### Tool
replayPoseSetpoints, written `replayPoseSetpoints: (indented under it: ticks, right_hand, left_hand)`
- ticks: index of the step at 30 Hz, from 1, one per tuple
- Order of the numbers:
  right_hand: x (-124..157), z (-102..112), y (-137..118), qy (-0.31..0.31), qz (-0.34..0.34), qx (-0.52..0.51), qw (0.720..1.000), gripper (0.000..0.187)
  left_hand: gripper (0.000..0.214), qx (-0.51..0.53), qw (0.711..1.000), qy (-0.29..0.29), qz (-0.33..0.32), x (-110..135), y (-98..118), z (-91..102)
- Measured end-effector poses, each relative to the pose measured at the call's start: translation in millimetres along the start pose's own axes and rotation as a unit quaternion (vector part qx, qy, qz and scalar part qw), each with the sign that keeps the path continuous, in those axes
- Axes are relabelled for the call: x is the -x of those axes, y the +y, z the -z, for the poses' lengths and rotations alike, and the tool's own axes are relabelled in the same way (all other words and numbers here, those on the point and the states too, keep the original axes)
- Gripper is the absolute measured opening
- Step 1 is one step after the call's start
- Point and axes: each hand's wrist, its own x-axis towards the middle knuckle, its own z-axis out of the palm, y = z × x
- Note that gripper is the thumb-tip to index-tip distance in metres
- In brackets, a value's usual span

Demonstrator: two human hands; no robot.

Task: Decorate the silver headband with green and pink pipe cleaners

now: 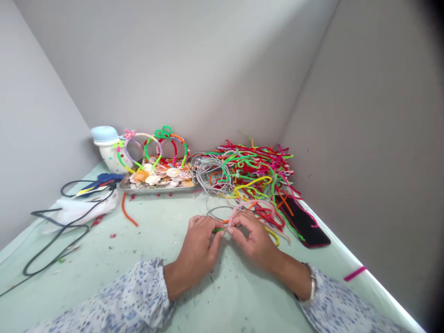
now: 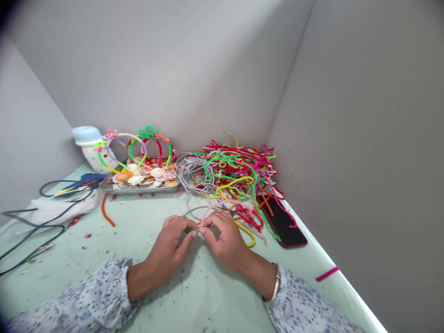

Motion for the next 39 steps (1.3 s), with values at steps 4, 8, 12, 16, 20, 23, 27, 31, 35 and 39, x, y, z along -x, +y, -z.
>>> replayPoseSetpoints:
  ticks: [4, 8, 12, 16, 20, 23, 27, 31, 35, 39]
  right_hand:
    - [-1.1, 2.1, 0.4, 0.003, -0.005, 0.005, 1.0, 0.008]
    - [-0.7, 2.7, 0.3, -0.009, -0.005, 0.02, 1.0, 0.012]
    - [0.5, 1.4, 0.4, -0.007, 0.012, 0.02, 1.0, 0.009]
    - [0.5, 0.5, -0.5, -0.009, 0.008, 0.028, 1.0, 0.011]
    - [0.2, -0.1, -0.7, -0.006, 0.003, 0.026, 1.0, 0.013]
    - [0.3, -0.3, -0.9, -0.01, 0.0, 0.021, 1.0, 0.014]
    - [0.1, 0.2, -1.5, -0.016, -0.008, 0.01, 1.0, 0.014]
    - [-0.6, 0.2, -1.0, -0.016, -0.004, 0.004, 1.0, 0.013]
    - [-0.6, -0.7, -0.8, -0.013, -0.01, 0.007, 1.0, 0.014]
    - [0.2, -1.4, -2.0, -0.007, -0.017, 0.0, 1.0, 0.015]
  left_hand:
    - [0.011, -0.001, 1.0, 0.005, 0.001, 0.4, -1.1, 0.3]
    - [0.011, 0.002, 1.0, 0.005, -0.001, 0.6, -2.2, 0.0]
    - [0.011, 0.003, 1.0, 0.002, -0.002, 0.4, -1.6, 0.4]
    - [0.011, 0.003, 1.0, 0.004, -0.002, 0.3, -0.1, 1.1]
    - [0.012, 0.005, 1.0, 0.0, 0.001, 0.3, 0.6, 0.6]
    - [0.011, 0.01, 1.0, -0.002, -0.001, 0.5, 0.3, 0.0]
    - [0.011, 0.011, 1.0, -0.003, -0.003, 0.9, -0.7, 0.0]
    - [0.01, 0.008, 1.0, -0.001, -0.001, 0.8, -1.4, 0.0]
    - [0.01, 0.01, 1.0, -0.003, -0.005, 0.6, -1.7, -0.8]
    - [0.01, 0.013, 1.0, -0.004, -0.009, 0.9, -1.9, -1.1]
